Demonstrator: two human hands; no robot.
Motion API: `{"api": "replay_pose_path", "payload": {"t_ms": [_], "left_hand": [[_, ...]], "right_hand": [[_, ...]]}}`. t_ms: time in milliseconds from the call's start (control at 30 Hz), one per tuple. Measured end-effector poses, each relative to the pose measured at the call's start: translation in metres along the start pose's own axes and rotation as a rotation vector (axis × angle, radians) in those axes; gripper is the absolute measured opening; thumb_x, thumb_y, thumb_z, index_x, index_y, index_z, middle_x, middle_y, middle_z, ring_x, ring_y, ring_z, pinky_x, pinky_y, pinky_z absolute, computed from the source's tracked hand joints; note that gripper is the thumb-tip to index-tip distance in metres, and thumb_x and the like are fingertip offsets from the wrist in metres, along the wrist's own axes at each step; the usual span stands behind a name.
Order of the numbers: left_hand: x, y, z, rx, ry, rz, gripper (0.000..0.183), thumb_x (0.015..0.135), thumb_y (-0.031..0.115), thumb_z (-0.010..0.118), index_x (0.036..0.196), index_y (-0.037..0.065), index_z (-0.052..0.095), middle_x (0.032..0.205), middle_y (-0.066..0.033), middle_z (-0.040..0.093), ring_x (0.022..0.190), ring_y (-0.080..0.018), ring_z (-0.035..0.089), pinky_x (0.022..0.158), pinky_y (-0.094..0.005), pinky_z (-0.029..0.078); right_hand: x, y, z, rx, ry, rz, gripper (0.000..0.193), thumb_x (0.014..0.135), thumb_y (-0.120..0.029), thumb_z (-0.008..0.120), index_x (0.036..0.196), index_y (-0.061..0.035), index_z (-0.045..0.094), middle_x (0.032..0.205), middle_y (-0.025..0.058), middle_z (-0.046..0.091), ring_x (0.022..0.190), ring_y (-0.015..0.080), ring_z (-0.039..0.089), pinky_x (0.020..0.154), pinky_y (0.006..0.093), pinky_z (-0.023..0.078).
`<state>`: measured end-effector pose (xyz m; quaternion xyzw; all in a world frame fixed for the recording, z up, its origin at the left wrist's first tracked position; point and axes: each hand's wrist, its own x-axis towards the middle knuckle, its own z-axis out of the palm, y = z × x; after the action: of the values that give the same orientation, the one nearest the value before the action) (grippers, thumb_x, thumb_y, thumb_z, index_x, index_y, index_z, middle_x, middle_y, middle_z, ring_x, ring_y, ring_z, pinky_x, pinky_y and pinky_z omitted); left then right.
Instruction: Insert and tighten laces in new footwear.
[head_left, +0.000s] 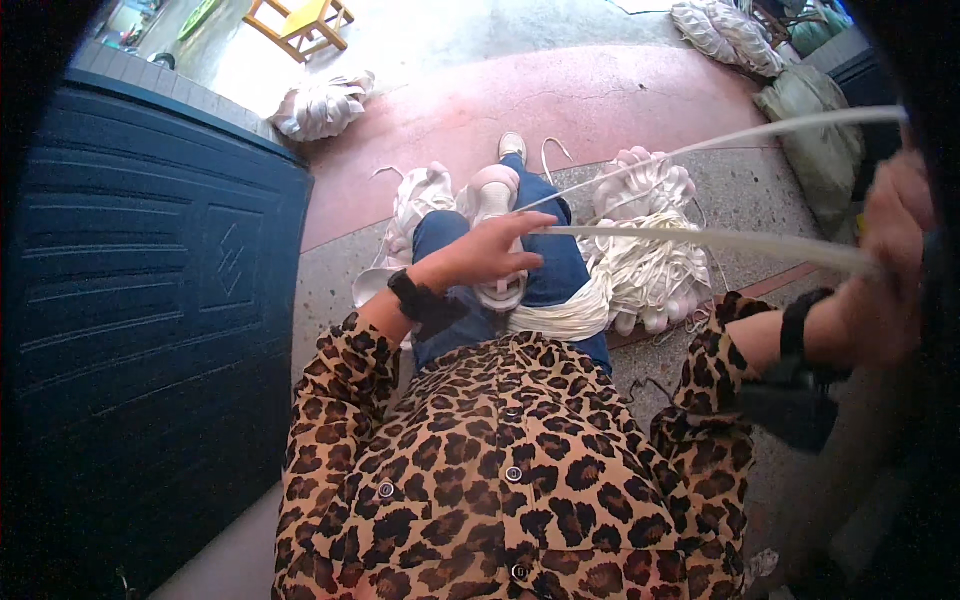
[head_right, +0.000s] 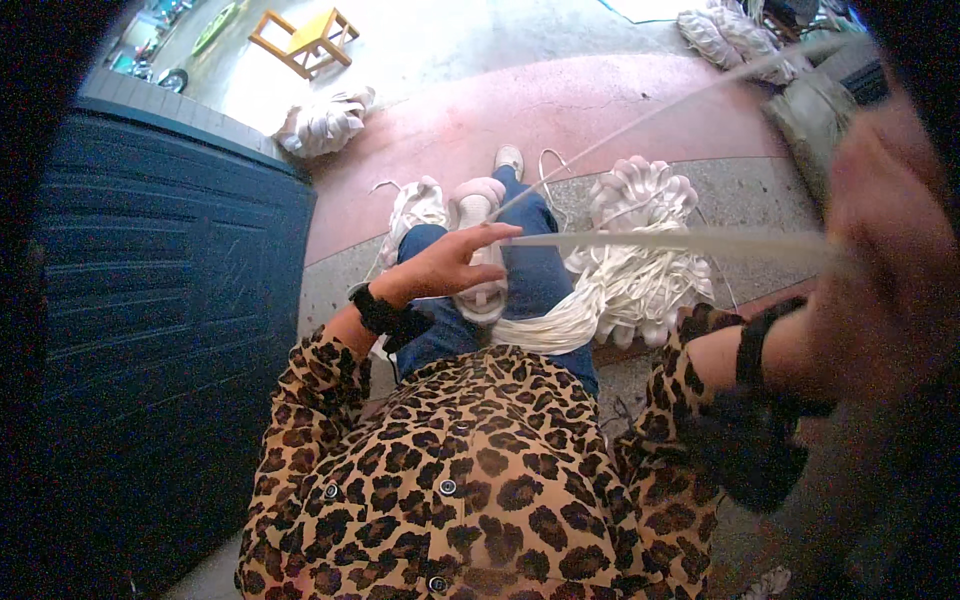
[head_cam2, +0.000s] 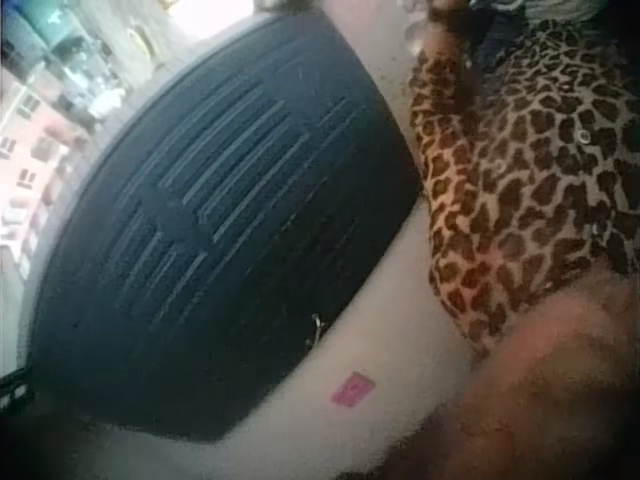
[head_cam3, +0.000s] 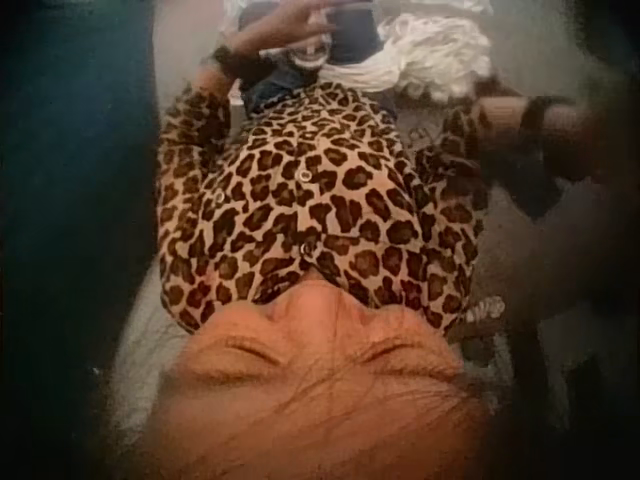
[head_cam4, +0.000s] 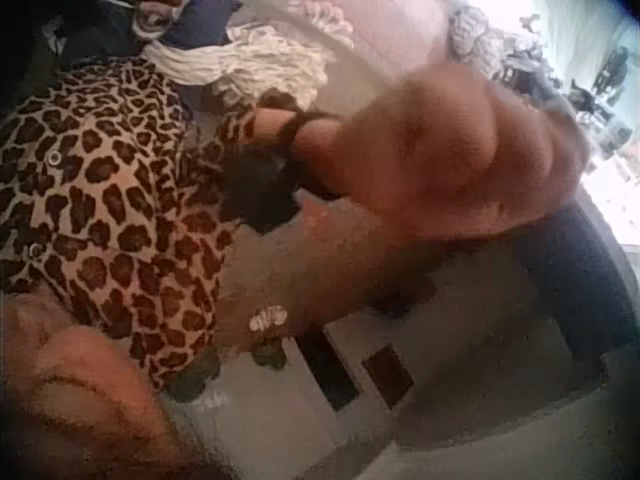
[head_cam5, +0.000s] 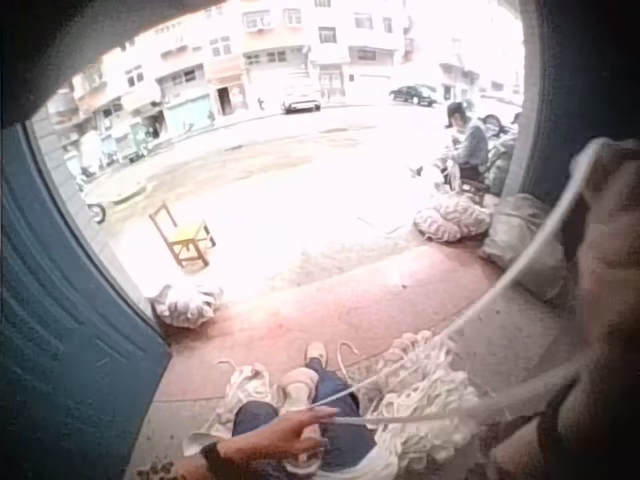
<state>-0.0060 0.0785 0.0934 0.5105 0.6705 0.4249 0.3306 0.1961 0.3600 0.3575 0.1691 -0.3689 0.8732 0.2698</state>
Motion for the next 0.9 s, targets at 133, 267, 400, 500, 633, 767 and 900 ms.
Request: {"api": "replay_pose_path", "payload": {"t_ms": [133,267,400,500,633,767,900], "left_hand": [[-0.004,0.029,-0.038,-0.181,-0.138,-0.143,0.028,0.099,0.024,0.063,0.109,-0.001,0.068,0.098,-0.0078,0.07,0.083,-0.0143,0.065,0.078,-0.0304,0.054],[-0.067,0.012,-0.099,-0.638,0.321,-0.255,0.029,0.103,0.032,0.058,0.097,0.004,0.063,0.09,-0.0061,0.067,0.07,-0.0116,0.062,0.067,-0.0284,0.056],[-0.102,0.011,-0.131,-0.872,0.553,-0.139,0.026,0.101,0.032,0.062,0.094,0.006,0.062,0.072,0.0023,0.058,0.061,-0.008,0.055,0.06,-0.0276,0.05],[-0.103,0.031,-0.12,-0.807,0.655,-0.158,0.026,0.101,0.032,0.061,0.094,0.007,0.062,0.07,0.004,0.052,0.058,-0.0071,0.05,0.059,-0.0262,0.049],[-0.109,0.04,-0.142,-0.746,0.725,-0.077,0.023,0.102,0.03,0.06,0.092,0.009,0.058,0.069,0.0044,0.044,0.058,-0.0069,0.043,0.057,-0.0245,0.043],[-0.142,0.015,-0.213,-0.823,0.892,0.058,0.018,0.104,0.024,0.055,0.098,0.007,0.054,0.067,0.0039,0.033,0.056,-0.0076,0.032,0.053,-0.0246,0.028],[-0.201,-0.032,-0.286,-0.8,1.175,-0.035,0.019,0.103,0.018,0.055,0.112,0.002,0.058,0.069,0.0045,0.037,0.057,-0.0062,0.034,0.052,-0.0235,0.028]], "right_hand": [[-0.007,0.023,-0.053,-0.452,0.337,-0.119,0.022,0.102,-0.016,0.043,0.111,0.0024,0.051,0.097,0.0153,0.054,0.1,0.0267,0.049,0.097,0.0419,0.032],[-0.056,-0.021,-0.161,-0.189,0.631,0.002,0.029,0.099,-0.009,0.045,0.119,0.0086,0.055,0.113,0.0224,0.058,0.12,0.0351,0.052,0.113,0.0484,0.032],[-0.127,-0.087,-0.232,0.279,0.616,0.023,0.004,0.095,0.002,0.042,0.096,0.0028,0.046,0.1,0.0139,0.045,0.101,0.0277,0.045,0.097,0.0434,0.035],[-0.133,-0.104,-0.215,0.332,0.716,0.024,0.013,0.092,0.005,0.043,0.086,-0.0052,0.036,0.088,0.0072,0.032,0.085,0.0212,0.036,0.084,0.0421,0.034],[-0.139,-0.114,-0.235,0.17,0.699,0.037,0.007,0.091,0.001,0.05,0.089,-0.002,0.044,0.089,0.0087,0.04,0.088,0.0224,0.042,0.087,0.0402,0.036],[-0.151,-0.064,-0.273,-0.153,0.745,0.158,0.012,0.097,-0.009,0.053,0.086,-0.0029,0.052,0.083,0.0063,0.049,0.079,0.0193,0.048,0.079,0.0355,0.043],[-0.172,0.074,-0.275,-0.931,0.81,0.499,0.017,0.098,-0.02,0.061,0.103,-0.004,0.066,0.081,-0.0008,0.058,0.071,0.0108,0.052,0.066,0.0274,0.045]]}}
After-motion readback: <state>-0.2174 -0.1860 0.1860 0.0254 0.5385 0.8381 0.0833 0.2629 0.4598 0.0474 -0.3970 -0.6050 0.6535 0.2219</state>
